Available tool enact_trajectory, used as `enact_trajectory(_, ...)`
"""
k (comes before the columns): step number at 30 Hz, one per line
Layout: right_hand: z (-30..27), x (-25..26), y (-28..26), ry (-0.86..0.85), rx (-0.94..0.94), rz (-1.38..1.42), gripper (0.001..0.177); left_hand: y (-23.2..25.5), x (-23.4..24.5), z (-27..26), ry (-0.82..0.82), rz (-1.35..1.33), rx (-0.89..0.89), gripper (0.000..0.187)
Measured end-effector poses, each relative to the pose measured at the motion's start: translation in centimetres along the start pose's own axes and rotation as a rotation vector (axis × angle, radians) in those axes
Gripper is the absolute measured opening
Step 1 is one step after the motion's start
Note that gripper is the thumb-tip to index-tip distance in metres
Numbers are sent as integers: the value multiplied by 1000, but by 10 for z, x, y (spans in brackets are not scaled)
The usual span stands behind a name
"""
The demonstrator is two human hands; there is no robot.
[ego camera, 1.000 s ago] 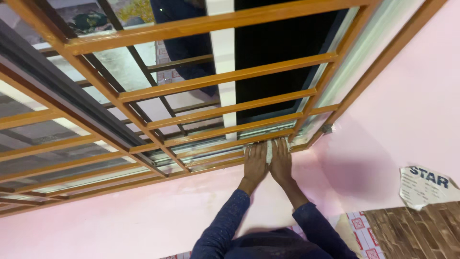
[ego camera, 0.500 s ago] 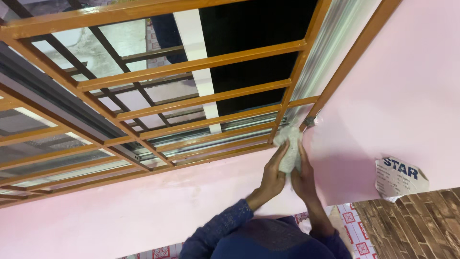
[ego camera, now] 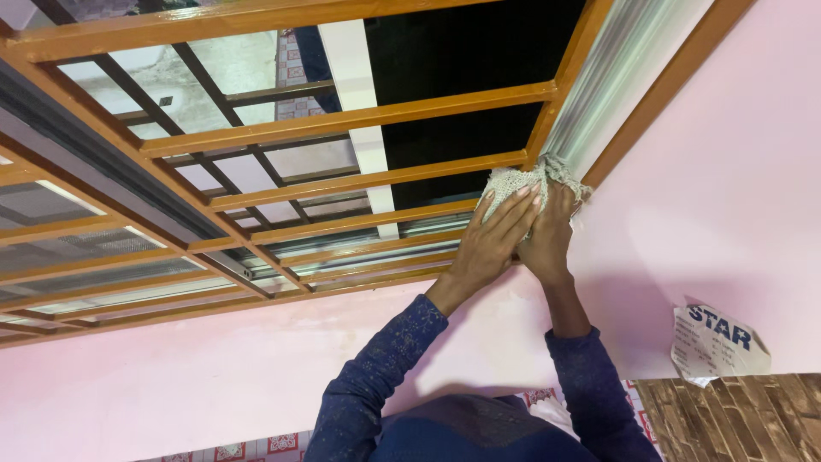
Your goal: The person wipes the glass panes and the metal grill of a window with a cloth, cleaning different sections of the frame.
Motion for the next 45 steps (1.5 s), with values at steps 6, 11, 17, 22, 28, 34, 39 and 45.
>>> enact_trajectory(6, -13, -8, -15, 212, -107, 522, 76, 7, 29, 2, 53, -172, 98, 78)
enact_trajectory(11, 0, -15, -66, 369, 26, 212, 75, 0, 51, -18, 170, -139, 89, 72)
enact_trajectory(17, 66, -26, -127, -34, 200, -169, 76, -7, 113, -29, 372, 152, 43, 64)
enact_trajectory(22, 90, -53, -193, -90, 307, -168, 71, -48, 176, -38, 393, 411, 236, 64)
enact_trajectory(28, 92, -135, -309, -145, 486, -204, 79, -86, 275, -109, 550, 847, 401, 48)
enact_trajectory(34, 98, -192, -380, -134, 525, -29, 77, -131, 329, -154, 522, 734, 411, 26)
enact_trajectory(39, 93, -165, -351, -126, 585, 46, 67, -148, 286, -164, 555, 657, 433, 15)
enact_trajectory(45, 90, -108, -286, -87, 482, -68, 69, -140, 216, -121, 522, 683, 249, 29)
Point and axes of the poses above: each hand's wrist, its own z-axis towards the middle knuckle, its own x-axis out of the back of the hand, y = z × x, the point moved 8 cm from there along z, towards the middle knuckle, and after that the axes turned 12 degrees about x, right-handed, at the moved point
